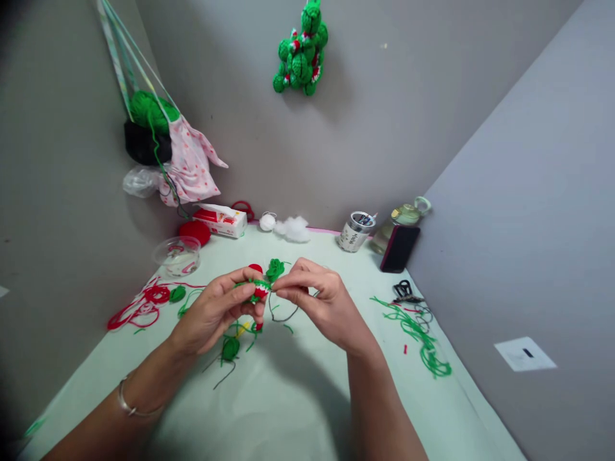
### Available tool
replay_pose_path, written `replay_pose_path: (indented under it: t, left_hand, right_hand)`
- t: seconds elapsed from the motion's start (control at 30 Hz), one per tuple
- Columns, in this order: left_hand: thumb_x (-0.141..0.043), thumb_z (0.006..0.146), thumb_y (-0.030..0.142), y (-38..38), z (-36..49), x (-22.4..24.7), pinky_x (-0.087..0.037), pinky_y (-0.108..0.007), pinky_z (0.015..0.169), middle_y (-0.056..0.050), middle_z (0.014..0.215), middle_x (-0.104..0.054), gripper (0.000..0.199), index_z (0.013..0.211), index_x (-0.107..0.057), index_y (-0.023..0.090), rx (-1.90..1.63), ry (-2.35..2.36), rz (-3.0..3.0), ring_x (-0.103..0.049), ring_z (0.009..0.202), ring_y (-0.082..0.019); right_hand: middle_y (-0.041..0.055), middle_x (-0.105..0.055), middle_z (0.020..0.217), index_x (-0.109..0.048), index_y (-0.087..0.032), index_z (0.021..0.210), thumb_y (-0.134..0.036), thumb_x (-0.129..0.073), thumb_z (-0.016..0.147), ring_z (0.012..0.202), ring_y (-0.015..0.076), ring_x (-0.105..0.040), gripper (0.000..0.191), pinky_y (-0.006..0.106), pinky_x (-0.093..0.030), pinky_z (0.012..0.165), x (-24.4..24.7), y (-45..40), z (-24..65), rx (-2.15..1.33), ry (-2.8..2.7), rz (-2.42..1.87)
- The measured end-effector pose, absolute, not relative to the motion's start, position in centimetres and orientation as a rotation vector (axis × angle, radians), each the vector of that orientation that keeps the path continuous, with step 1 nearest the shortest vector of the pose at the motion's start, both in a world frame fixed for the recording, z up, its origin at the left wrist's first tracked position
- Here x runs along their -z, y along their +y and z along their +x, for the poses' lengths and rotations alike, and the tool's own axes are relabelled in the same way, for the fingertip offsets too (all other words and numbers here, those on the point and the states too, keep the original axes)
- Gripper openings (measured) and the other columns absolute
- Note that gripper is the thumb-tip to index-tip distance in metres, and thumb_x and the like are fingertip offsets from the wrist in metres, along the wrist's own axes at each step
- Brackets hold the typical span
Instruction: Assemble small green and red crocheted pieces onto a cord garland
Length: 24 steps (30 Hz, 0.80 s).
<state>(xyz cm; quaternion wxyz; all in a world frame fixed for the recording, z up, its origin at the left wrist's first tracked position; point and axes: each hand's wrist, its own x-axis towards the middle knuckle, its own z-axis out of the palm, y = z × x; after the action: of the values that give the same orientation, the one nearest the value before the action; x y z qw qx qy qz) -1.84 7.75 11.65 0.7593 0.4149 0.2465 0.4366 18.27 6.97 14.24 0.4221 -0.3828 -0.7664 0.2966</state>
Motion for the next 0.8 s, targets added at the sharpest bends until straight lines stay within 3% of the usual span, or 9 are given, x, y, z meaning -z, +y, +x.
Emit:
replay_pose_path:
  t: [0.2, 0.37, 0.53, 0.7, 0.8]
  left_hand:
    - [-0.075, 0.081, 0.031, 7.6, -1.4, -11.2, -0.055, -0.028, 0.066, -0.001, 0.074, -0.067, 0.024, 0.094, -0.062, 0.016, -1.004, 0.616, 0.94, -0.065, 0.065, -0.014]
    - [-0.075, 0.081, 0.029, 7.8, -1.2, -10.3, -0.054, -0.027, 0.073, 0.001, 0.079, -0.066, 0.019, 0.091, -0.063, 0.018, -1.144, 0.733, 1.022, -0.066, 0.069, -0.012]
    - [-0.073, 0.082, 0.024, 7.9, -1.2, -10.1, -0.051, -0.025, 0.077, 0.001, 0.085, -0.065, 0.013, 0.089, -0.066, 0.017, -1.202, 0.752, 1.116, -0.064, 0.076, -0.012]
    - [-0.069, 0.087, 0.029, 7.6, -1.1, -9.9, -0.051, -0.026, 0.079, 0.001, 0.085, -0.063, 0.013, 0.09, -0.062, 0.017, -1.223, 0.764, 1.089, -0.064, 0.077, -0.013]
    - [-0.068, 0.088, 0.032, 7.6, -1.2, -9.8, -0.051, -0.027, 0.079, 0.001, 0.083, -0.063, 0.016, 0.091, -0.061, 0.017, -1.202, 0.764, 1.09, -0.065, 0.074, -0.013]
  right_hand:
    - [0.0016, -0.062, 0.079, -0.072, -0.021, 0.087, -0.025, -0.063, 0.093, 0.073, 0.0141, -0.057, 0.011, 0.029, -0.046, 0.066, -14.2, 6.9, 17.8, -0.579, -1.926, -1.073]
    - [0.0064, -0.066, 0.096, -0.063, -0.021, 0.107, -0.017, -0.053, 0.097, 0.081, 0.0168, -0.06, 0.015, 0.031, -0.047, 0.072, -13.9, 5.8, 16.0, -0.168, -1.978, -1.234]
    - [0.0125, -0.068, 0.108, -0.058, -0.017, 0.111, -0.008, -0.046, 0.097, 0.099, 0.0208, -0.064, 0.021, 0.034, -0.052, 0.083, -13.7, 4.5, 14.0, 0.086, -2.118, -1.091]
    - [0.0138, -0.068, 0.115, -0.056, -0.015, 0.117, -0.004, -0.034, 0.097, 0.099, 0.0206, -0.067, 0.032, 0.03, -0.055, 0.073, -13.5, 4.5, 14.1, 0.213, -2.275, -1.146]
    - [0.0118, -0.069, 0.113, -0.056, -0.015, 0.117, -0.006, -0.037, 0.098, 0.101, 0.0188, -0.067, 0.028, 0.029, -0.055, 0.076, -13.4, 4.7, 14.6, 0.182, -2.282, -1.096]
